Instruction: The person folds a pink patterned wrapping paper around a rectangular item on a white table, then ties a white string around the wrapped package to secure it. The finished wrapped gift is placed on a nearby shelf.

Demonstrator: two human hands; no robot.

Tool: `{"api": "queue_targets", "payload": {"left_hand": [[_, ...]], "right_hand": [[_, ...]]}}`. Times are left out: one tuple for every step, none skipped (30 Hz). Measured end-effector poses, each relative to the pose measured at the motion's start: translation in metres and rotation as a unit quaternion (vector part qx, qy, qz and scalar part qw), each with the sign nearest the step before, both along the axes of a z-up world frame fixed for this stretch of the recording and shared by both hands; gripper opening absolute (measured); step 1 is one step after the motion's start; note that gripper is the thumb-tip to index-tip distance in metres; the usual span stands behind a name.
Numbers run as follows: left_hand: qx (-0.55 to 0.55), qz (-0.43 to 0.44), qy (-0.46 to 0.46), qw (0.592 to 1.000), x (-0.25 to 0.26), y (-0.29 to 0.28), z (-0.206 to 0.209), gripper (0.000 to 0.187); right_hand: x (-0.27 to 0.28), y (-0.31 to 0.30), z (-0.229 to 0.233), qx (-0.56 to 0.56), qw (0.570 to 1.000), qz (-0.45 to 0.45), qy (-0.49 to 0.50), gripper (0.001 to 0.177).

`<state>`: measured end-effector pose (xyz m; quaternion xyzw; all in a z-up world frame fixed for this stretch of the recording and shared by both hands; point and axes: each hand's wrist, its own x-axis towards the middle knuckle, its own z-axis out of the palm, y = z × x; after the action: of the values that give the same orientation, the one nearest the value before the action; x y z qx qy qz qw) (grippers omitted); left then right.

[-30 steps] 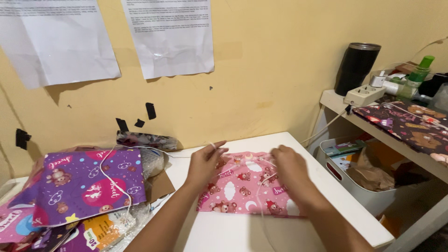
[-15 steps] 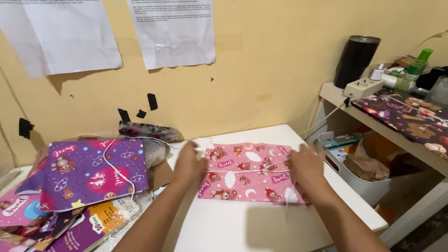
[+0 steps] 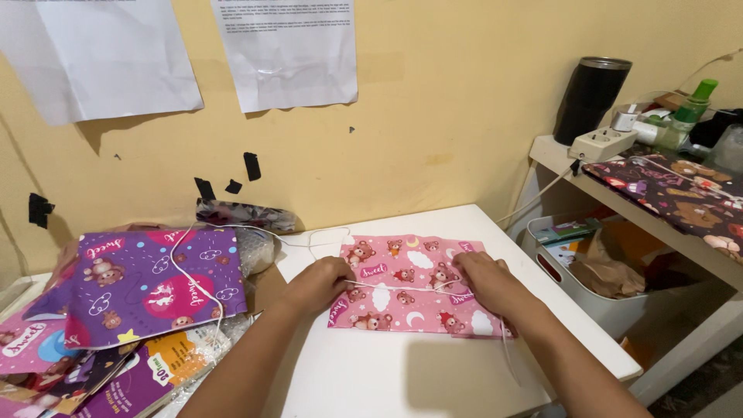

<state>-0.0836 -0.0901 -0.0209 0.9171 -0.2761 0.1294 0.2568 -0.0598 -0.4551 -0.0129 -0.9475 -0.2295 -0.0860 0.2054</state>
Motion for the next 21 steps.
{"api": "queue_targets", "payload": {"left_hand": [[-0.024,0.019,0.023,0.999,0.001,0.0,0.0,0.011],[-0.048,0.037,0.047,0.997,0.003,0.0,0.001,0.013],[-0.073,0.055,0.071,0.993,0.004,-0.001,0.0,0.014],[-0.098,0.074,0.102,0.987,0.006,-0.001,0.0,0.015],[-0.123,0.093,0.132,0.979,0.008,-0.002,0.0,0.017],[-0.148,0.112,0.162,0.969,0.011,-0.001,-0.001,0.019],[-0.141,0.12,0.162,0.969,0.013,0.001,-0.002,0.019],[-0.134,0.127,0.162,0.969,0.016,0.003,-0.005,0.02],[-0.126,0.135,0.163,0.969,0.018,0.005,-0.008,0.021],[-0.125,0.133,0.144,0.973,0.021,0.007,-0.011,0.021],[-0.125,0.13,0.126,0.976,0.025,0.008,-0.015,0.02],[-0.123,0.128,0.107,0.978,0.027,0.01,-0.017,0.02],[-0.113,0.125,0.109,0.98,0.029,0.013,-0.019,0.02],[-0.104,0.122,0.111,0.981,0.029,0.014,-0.02,0.021],[-0.094,0.119,0.114,0.982,0.028,0.015,-0.02,0.021],[-0.07,0.123,0.109,0.984,0.024,0.016,-0.018,0.022],[-0.045,0.127,0.105,0.985,0.019,0.016,-0.016,0.024],[-0.021,0.13,0.1,0.986,0.012,0.016,-0.011,0.025],[-0.007,0.139,0.103,0.985,0.006,0.014,-0.006,0.025],[0.006,0.149,0.106,0.983,-0.001,0.012,0.001,0.026],[0.02,0.159,0.109,0.981,-0.009,0.01,0.009,0.026]], "right_hand": [[0.001,0.0,-0.002,-0.046,0.999,-0.005,-0.001,0.025],[0.003,0.0,-0.004,-0.092,0.996,-0.01,-0.001,0.021],[0.004,-0.001,-0.005,-0.139,0.99,-0.016,-0.002,0.018],[0.005,-0.002,-0.006,-0.119,0.993,-0.011,-0.025,0.019],[0.005,-0.002,-0.007,-0.099,0.994,-0.006,-0.049,0.02],[0.005,-0.003,-0.007,-0.08,0.994,-0.001,-0.072,0.021],[0.006,-0.002,-0.007,-0.081,0.993,-0.011,-0.084,0.021],[0.006,-0.003,-0.008,-0.083,0.992,-0.022,-0.095,0.022],[0.006,-0.003,-0.008,-0.085,0.99,-0.033,-0.105,0.024],[0.006,-0.004,-0.008,-0.104,0.988,-0.04,-0.111,0.023],[0.006,-0.005,-0.007,-0.124,0.984,-0.047,-0.116,0.023],[0.007,-0.006,-0.007,-0.144,0.981,-0.054,-0.12,0.022],[0.007,-0.008,-0.006,-0.137,0.982,-0.065,-0.11,0.022],[0.006,-0.012,-0.006,-0.132,0.983,-0.075,-0.1,0.021],[0.005,-0.014,-0.006,-0.127,0.984,-0.086,-0.09,0.02],[0.005,-0.016,-0.007,-0.128,0.982,-0.092,-0.1,0.02],[0.006,-0.017,-0.008,-0.129,0.981,-0.098,-0.109,0.02],[0.006,-0.018,-0.01,-0.13,0.979,-0.105,-0.119,0.02],[0.005,-0.019,-0.013,-0.133,0.975,-0.117,-0.131,0.019],[0.005,-0.018,-0.016,-0.136,0.972,-0.128,-0.142,0.019],[0.005,-0.018,-0.018,-0.138,0.968,-0.14,-0.154,0.02]]}}
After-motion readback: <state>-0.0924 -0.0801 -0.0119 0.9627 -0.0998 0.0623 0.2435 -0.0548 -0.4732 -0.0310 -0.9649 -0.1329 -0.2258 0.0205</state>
